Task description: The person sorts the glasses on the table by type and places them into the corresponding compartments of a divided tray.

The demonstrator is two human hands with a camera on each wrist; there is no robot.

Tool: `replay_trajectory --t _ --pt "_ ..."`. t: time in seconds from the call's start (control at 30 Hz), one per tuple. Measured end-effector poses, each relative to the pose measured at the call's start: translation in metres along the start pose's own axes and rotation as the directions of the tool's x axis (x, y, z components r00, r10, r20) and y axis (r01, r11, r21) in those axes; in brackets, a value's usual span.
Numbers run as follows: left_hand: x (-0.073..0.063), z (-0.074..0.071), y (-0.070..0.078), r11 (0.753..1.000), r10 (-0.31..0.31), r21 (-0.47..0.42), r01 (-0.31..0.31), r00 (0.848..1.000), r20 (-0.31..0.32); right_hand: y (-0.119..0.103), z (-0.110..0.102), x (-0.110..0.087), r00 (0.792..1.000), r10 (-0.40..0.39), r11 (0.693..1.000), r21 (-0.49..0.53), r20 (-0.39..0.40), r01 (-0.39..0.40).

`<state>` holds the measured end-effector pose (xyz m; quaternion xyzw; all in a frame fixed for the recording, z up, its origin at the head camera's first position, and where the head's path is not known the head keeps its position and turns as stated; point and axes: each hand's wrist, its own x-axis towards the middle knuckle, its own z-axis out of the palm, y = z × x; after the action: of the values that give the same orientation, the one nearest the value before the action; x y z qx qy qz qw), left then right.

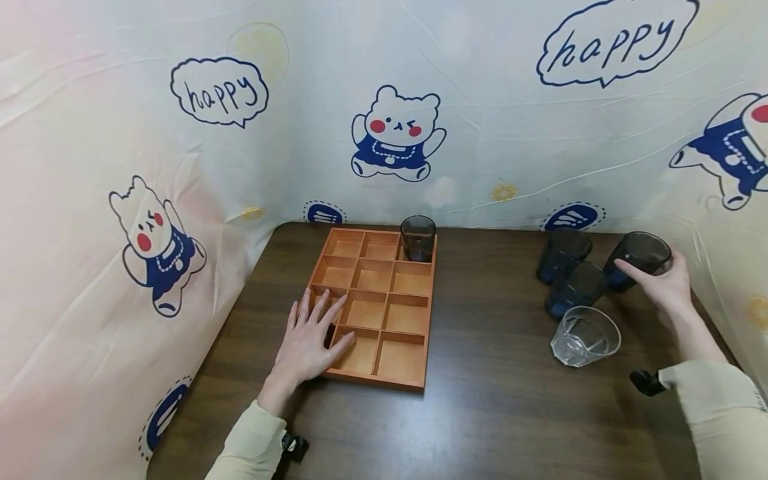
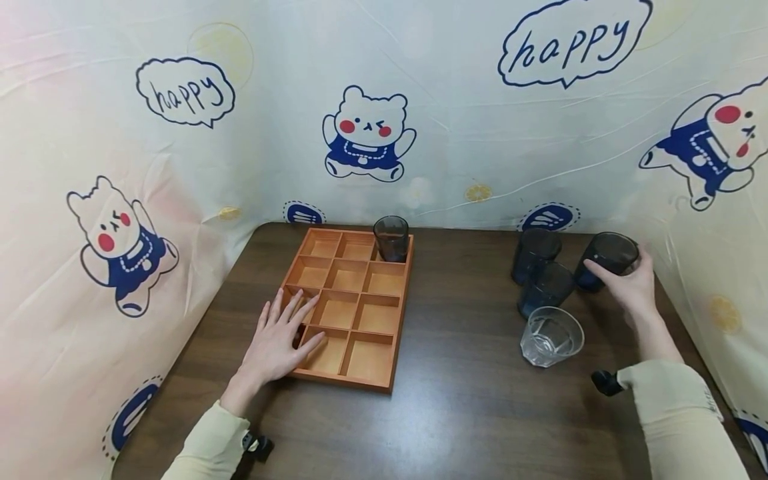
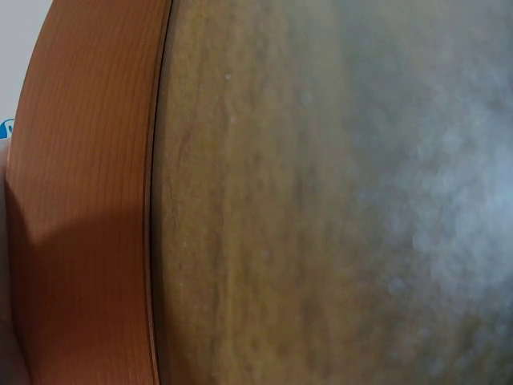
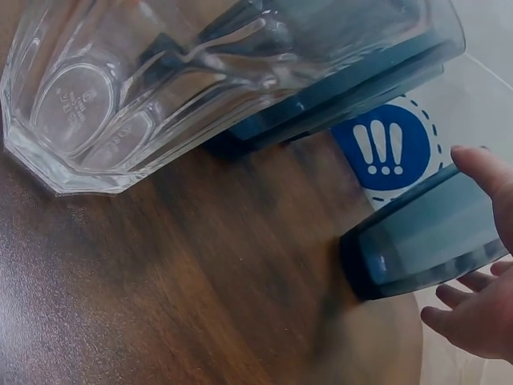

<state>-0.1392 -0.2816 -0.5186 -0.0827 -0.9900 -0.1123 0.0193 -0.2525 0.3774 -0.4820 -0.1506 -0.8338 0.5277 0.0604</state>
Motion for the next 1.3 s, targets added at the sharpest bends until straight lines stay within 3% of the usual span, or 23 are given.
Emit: replay_trajectory --t 0.17,0.43,0.93,1.17,1.3 --pt "0.000 -0.001 0.001 1.000 -0.002 0.005 0.002 1.000 0.000 0.000 0.004 0.003 0.994 0.112 0.994 -0.016 0.012 -0.112" --pt "0.000 0.000 0.001 1.000 -0.002 0.007 0.002 1.000 0.001 0.004 0.010 0.007 0.986 0.168 0.985 0.037 -0.022 -0.167" --pt "0.000 -0.001 0.003 1.000 -0.006 0.011 0.006 1.000 0.004 0.008 0.017 0.007 0.974 0.207 0.969 0.157 -0.089 -0.192" --pt "0.000 -0.001 0.002 1.000 0.000 0.009 0.000 1.000 -0.014 0.008 0.020 0.006 0.977 0.199 0.934 0.316 -0.076 -0.166" --pt "-0.001 -0.001 0.002 1.000 0.002 0.006 -0.002 1.000 -0.024 0.009 0.020 0.005 0.981 0.183 0.925 0.350 -0.060 -0.151"
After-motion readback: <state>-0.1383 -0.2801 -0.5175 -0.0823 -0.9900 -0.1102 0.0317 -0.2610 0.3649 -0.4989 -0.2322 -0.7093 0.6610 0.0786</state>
